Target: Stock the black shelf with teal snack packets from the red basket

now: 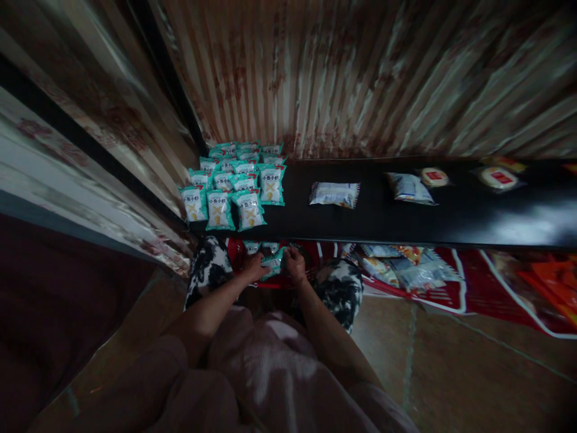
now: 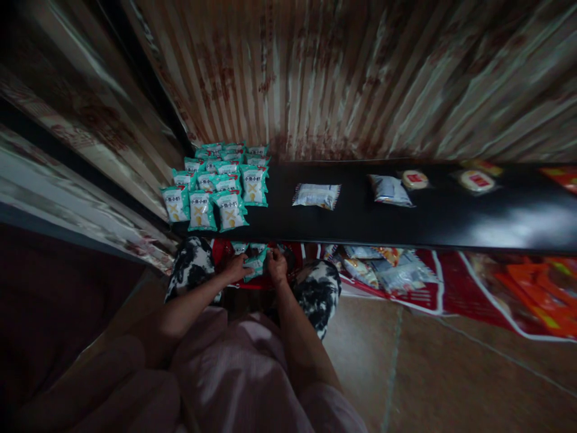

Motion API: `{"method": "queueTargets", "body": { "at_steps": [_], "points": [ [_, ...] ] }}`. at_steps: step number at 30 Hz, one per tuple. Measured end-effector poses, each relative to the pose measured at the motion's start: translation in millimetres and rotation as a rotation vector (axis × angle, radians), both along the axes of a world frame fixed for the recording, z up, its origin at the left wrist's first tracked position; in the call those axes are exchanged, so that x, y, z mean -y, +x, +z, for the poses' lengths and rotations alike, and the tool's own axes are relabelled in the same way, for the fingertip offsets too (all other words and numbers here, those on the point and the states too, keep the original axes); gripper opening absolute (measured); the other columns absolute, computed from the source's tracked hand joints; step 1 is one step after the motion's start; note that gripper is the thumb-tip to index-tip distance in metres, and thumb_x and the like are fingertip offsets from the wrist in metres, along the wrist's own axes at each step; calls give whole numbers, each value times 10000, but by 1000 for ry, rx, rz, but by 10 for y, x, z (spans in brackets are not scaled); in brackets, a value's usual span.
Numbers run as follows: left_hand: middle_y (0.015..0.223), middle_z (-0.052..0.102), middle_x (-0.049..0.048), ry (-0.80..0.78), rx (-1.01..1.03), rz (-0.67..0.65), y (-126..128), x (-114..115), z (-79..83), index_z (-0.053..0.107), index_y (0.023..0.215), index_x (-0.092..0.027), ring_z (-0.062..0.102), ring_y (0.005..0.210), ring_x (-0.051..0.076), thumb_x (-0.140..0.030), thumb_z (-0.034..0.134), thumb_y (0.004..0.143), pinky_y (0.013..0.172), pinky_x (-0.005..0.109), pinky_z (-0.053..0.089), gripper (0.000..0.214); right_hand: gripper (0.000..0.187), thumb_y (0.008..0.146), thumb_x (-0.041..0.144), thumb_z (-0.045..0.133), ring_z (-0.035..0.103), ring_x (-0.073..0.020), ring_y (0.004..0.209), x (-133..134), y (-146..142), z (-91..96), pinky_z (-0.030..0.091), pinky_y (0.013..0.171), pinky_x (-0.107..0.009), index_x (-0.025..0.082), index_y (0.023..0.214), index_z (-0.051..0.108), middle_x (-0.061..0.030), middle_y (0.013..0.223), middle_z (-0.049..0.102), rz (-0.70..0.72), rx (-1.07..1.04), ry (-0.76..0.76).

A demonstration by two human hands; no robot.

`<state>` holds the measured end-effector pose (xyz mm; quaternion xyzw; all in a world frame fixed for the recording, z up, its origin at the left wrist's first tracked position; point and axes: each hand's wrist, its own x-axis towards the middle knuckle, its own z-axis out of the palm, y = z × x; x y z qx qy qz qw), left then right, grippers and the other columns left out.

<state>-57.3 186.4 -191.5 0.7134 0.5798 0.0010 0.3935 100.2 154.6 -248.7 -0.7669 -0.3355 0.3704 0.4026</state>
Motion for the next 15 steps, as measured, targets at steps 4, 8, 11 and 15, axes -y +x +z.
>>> {"method": "queueTargets", "body": {
  "at_steps": [4,8,11,15],
  "points": [
    [1199,595,58,24,19,-16,-17,-18,-12,594,1097,-247,452,1221,249,-282,723,662,1042,305,304,455,388,792,448,465,617,-192,868,-1,-24,36,484,774,-275,162,967,660,-36,870,699,-20,-24,19],
    [1143,620,46,4,21,-10,-10,-40,-16,641,1020,-250,489,1180,235,-275,704,685,1028,301,327,343,368,805,425,447,625,-184,835,-6,-44,55,488,752,-258,147,921,658,-42,848,694,-16,-45,21],
    [1116,636,45,-26,17,34,-8,-39,-23,650,993,-231,530,1124,222,-246,689,700,973,285,377,296,353,818,416,439,633,-184,837,14,-58,49,489,763,-261,158,931,651,-45,854,694,-6,-51,2],
    [1073,667,41,-70,24,135,-34,-28,-29,639,1026,-226,579,1055,195,-252,648,752,872,233,422,275,347,849,407,426,634,-188,917,59,-83,23,481,811,-272,177,1016,625,-56,933,694,-8,-46,-48]
  ]
}}
